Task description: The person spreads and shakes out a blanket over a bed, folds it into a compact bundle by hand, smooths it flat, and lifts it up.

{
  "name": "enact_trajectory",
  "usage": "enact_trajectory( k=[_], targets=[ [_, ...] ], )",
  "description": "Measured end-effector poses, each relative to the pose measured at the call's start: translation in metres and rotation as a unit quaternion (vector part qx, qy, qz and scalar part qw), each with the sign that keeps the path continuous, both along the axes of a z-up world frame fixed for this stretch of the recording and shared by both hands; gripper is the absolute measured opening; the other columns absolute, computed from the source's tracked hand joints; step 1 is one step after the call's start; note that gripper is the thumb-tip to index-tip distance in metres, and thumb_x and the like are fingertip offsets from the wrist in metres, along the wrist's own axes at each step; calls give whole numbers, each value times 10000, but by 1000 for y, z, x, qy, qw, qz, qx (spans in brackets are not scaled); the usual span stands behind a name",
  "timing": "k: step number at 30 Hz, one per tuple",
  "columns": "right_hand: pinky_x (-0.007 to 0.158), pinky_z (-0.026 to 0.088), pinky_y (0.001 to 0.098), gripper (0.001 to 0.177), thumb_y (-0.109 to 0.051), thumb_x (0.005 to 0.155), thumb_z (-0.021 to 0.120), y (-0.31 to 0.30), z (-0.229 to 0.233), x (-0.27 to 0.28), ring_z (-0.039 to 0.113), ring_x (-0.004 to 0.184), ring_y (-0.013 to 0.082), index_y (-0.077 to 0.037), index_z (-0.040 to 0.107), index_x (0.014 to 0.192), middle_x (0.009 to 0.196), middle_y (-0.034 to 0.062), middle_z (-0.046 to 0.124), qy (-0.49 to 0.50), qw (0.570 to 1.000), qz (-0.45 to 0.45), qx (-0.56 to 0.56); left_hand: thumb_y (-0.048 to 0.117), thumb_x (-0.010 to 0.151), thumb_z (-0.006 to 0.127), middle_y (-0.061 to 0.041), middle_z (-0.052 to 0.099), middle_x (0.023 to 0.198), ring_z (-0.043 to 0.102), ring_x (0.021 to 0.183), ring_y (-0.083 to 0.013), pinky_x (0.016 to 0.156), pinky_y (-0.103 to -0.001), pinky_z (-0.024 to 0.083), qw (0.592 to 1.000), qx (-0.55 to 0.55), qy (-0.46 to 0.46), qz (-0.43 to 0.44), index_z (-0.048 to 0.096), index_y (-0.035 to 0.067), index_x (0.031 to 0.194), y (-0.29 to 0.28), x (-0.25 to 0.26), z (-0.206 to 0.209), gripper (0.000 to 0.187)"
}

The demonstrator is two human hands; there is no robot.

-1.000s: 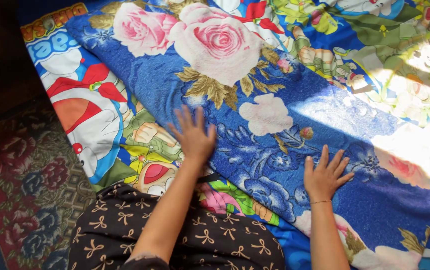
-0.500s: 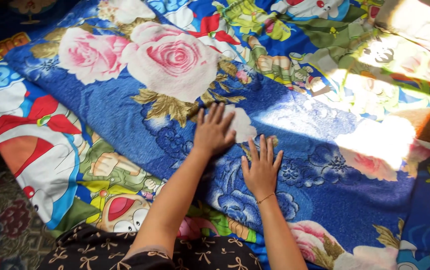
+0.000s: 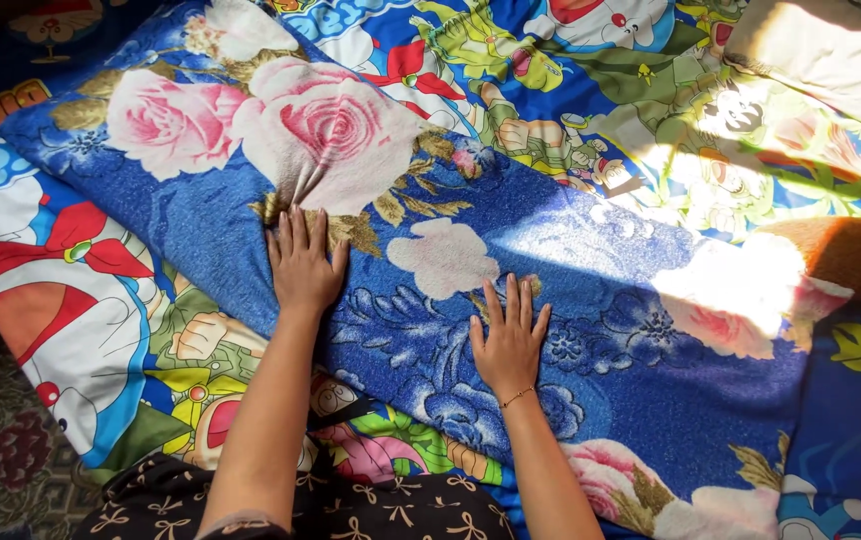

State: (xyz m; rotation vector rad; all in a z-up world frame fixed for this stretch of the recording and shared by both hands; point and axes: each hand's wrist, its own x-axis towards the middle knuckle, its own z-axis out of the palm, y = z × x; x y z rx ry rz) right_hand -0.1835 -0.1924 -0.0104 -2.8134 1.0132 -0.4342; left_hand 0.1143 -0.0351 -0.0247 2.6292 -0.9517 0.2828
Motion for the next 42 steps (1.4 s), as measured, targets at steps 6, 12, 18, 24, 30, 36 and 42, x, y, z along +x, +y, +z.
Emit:
enact_trajectory(
  k=[6, 12, 18, 24, 30, 36, 42],
  targets=[
    [1221, 69, 645, 612, -431, 1009, 477, 0, -3, 0, 166, 1570, 330, -249, 370, 1584, 1674, 133, 282, -5, 1000, -1, -5, 526, 1006, 450, -226, 319, 1657, 202, 1564, -386, 1248, -577, 69, 1000, 25, 5, 12, 416, 163, 1570, 24, -60, 7, 672],
    [1208, 90, 662, 616, -426, 996, 480, 3, 1, 2, 191, 1560, 341, -241, 394, 1577, 1665, 141, 293, 15, 1000, -9, -25, 528, 970, 483, -260, 294, 1638, 210, 1535, -417, 1220, -618, 62, 999, -5, 21, -42, 418, 165, 1567, 33, -102, 18, 702],
    [1202, 133, 668, 597, -458, 973, 503, 27, 19, 37, 252, 1519, 392, -264, 443, 1535, 1644, 146, 335, 42, 994, 78, -60, 525, 955, 490, -238, 245, 1650, 177, 1536, -400, 1206, -622, 65, 999, -10, 18, -46, 417, 194, 1573, 31, -97, 16, 705],
    [1162, 152, 725, 581, -510, 966, 531, 44, 5, 129, 287, 1515, 365, -361, 478, 1524, 1628, 130, 364, -2, 992, 117, -47, 503, 922, 528, -231, 260, 1653, 183, 1545, -392, 1210, -624, 67, 999, -28, 15, -43, 444, 217, 1547, 29, -97, 12, 692],
    [1100, 121, 792, 592, -596, 983, 461, -21, -4, 206, 238, 1520, 389, -369, 450, 1529, 1634, 134, 328, 54, 998, -18, 4, 498, 915, 560, -235, 256, 1645, 180, 1541, -408, 1212, -629, 63, 997, -50, 21, -51, 444, 185, 1540, 29, -96, 14, 708],
    [1098, 47, 821, 632, -630, 967, 393, -85, 10, 238, 102, 1564, 333, -410, 360, 1559, 1691, 80, 194, 109, 986, -99, 79, 482, 916, 570, -250, 242, 1641, 164, 1532, -427, 1197, -629, 47, 996, -61, 31, -65, 432, 161, 1550, 30, -94, 23, 725],
    [1149, 25, 756, 688, -686, 960, 345, -123, 3, 235, 9, 1582, 323, -415, 273, 1588, 1719, 69, 88, 131, 974, -148, 107, 484, 916, 560, -270, 223, 1634, 141, 1517, -445, 1175, -637, 41, 996, -47, 30, -72, 429, 145, 1537, 31, -93, 26, 720]
  ],
)
